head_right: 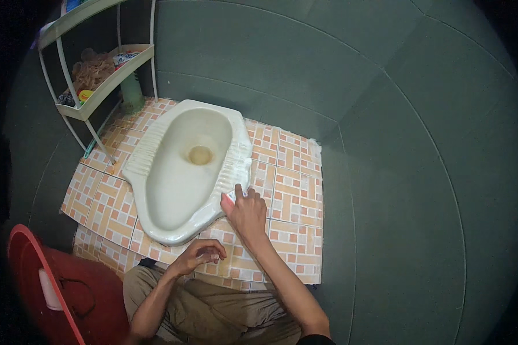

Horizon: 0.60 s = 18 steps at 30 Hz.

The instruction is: The person scrubs the tiled floor around a squat toilet using a sponge.

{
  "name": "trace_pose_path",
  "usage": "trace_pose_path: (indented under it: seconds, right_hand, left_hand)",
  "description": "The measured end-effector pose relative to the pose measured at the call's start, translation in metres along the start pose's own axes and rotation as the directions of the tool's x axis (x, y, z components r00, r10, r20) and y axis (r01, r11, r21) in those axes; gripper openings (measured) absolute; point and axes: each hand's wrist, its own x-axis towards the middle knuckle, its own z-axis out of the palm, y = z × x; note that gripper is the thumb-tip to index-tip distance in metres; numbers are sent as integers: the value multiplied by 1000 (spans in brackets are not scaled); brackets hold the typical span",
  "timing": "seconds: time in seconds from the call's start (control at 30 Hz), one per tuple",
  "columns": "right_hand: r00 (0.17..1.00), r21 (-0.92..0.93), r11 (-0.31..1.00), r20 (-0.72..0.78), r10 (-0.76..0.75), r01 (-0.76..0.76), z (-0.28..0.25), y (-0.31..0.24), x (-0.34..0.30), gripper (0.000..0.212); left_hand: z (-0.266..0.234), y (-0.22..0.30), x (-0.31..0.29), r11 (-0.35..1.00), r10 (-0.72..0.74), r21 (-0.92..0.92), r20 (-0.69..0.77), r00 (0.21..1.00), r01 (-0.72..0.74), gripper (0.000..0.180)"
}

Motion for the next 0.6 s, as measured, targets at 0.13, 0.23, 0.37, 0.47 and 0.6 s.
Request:
trace_pose_path:
  seconds: [0.13,0.23,0.37,0.47,0.6]
  right_hand:
    - [999,39,999,52,3,-5,0,4,-6,50]
    - [997,19,1000,74,8,-9,9,8,9,51]
    - [996,-75,994,42,78,-75,48,26,61,55]
    - [985,-150,980,95,144,-129,72,34,125,55]
    - [993,-236,965,5,120,-115,115,62,200,51]
  left_hand:
    - [-1,-5,4,1000,8,10,12,1000,-8,32]
    - [-1,0,3,1000,19,2,12,1000,-19,31]
    - [-3,0,3,1000,12,5,19,1000,-12,25]
    - [-3,-3,3,999,-11,40,1,1000,11,20]
    - [1,2,5,999,7,51,1,1000,-7,18]
